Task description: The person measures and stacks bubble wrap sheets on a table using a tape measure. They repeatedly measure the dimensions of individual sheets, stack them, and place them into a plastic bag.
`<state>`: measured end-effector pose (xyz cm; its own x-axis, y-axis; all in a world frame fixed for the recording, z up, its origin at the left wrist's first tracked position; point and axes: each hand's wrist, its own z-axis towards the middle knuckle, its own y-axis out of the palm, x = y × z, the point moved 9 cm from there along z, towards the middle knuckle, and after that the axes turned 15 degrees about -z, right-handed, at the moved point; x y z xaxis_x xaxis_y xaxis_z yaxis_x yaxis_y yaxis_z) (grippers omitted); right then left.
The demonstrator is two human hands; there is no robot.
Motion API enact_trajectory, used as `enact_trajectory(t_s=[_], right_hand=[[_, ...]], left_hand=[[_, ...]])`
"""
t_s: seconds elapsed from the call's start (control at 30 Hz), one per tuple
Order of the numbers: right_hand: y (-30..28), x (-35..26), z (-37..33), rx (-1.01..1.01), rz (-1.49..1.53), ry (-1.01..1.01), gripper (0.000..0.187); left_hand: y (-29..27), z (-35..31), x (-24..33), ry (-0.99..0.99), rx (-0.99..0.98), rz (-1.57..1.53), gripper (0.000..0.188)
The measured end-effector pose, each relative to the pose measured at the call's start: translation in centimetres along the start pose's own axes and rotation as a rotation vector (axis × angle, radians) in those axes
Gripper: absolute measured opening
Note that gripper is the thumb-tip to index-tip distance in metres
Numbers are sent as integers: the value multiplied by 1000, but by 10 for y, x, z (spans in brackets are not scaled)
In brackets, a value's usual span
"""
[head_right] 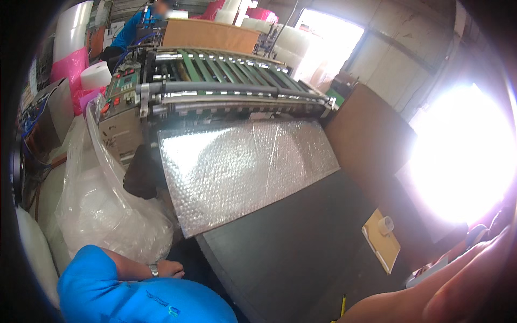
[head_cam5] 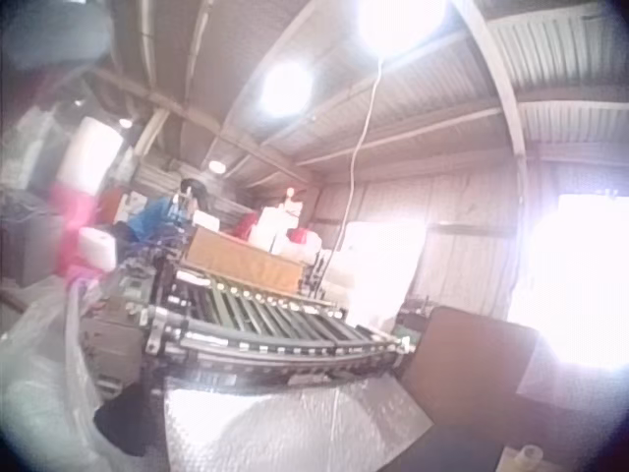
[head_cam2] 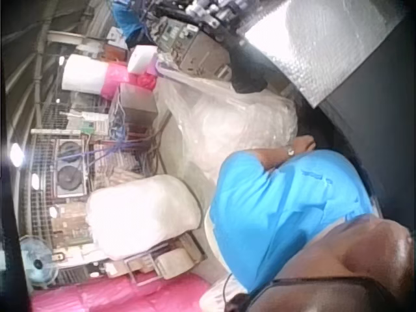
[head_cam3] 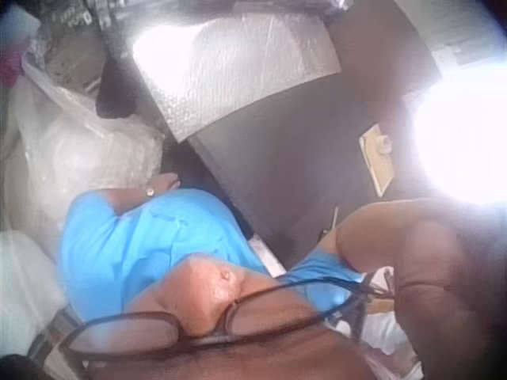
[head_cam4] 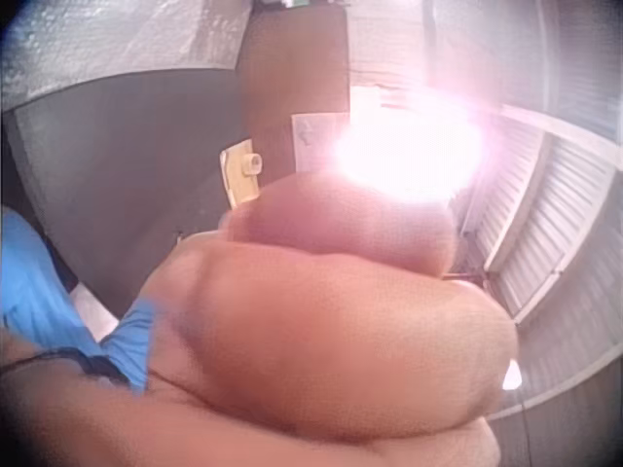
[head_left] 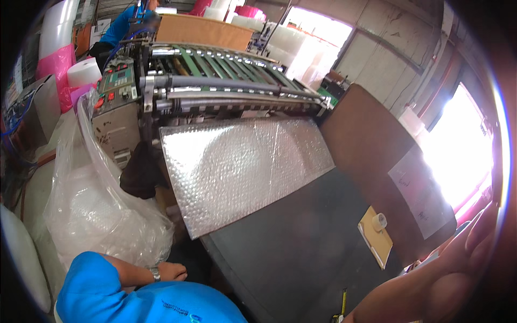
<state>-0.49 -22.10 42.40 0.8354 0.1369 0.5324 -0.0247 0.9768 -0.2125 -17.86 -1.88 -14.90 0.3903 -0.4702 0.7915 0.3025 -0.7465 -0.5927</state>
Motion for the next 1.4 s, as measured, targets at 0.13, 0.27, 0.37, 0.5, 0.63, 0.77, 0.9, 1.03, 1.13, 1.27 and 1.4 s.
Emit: enact_trajectory(t_s=[0.13, 0.27, 0.37, 0.5, 0.63, 0.77, 0.9, 1.03, 1.13, 1.27, 1.4], right_hand=[[15, 3, -1, 52, 22, 39, 24], [17, -11, 3, 67, 13, 55, 23], [25, -10, 4, 64, 13, 81, 23], [40, -1, -2, 30, 11, 120, 22], [38, 0, -6, 23, 11, 136, 22], [32, -6, -4, 35, -5, 130, 21], [27, -5, 0, 28, -10, 149, 21], [41, 8, -13, 61, 50, 183, 20], [28, 6, -11, 109, 36, 190, 20], [55, 17, -61, 129, -214, 512, 20], [185, 0, -209, -385, 336, 1026, 22]], left_hand=[[2, -7, -17, -3, 70, -48, 21], [-12, -11, -9, 37, 205, -156, 35], [2, -11, -20, 28, 154, -69, 28], [0, -8, -22, -28, 160, -105, 28], [-3, -11, -22, -25, 231, -102, 29], [-4, -4, -22, -62, 128, -132, 28], [6, 0, -20, -69, -34, -35, 35], [-12, -20, -9, -107, 41, -43, 33], [-14, -13, 0, -46, 40, -13, 33], [0, -8, -9, -208, -54, -18, 34], [22, 13, -92, -277, -106, 54, 35]])
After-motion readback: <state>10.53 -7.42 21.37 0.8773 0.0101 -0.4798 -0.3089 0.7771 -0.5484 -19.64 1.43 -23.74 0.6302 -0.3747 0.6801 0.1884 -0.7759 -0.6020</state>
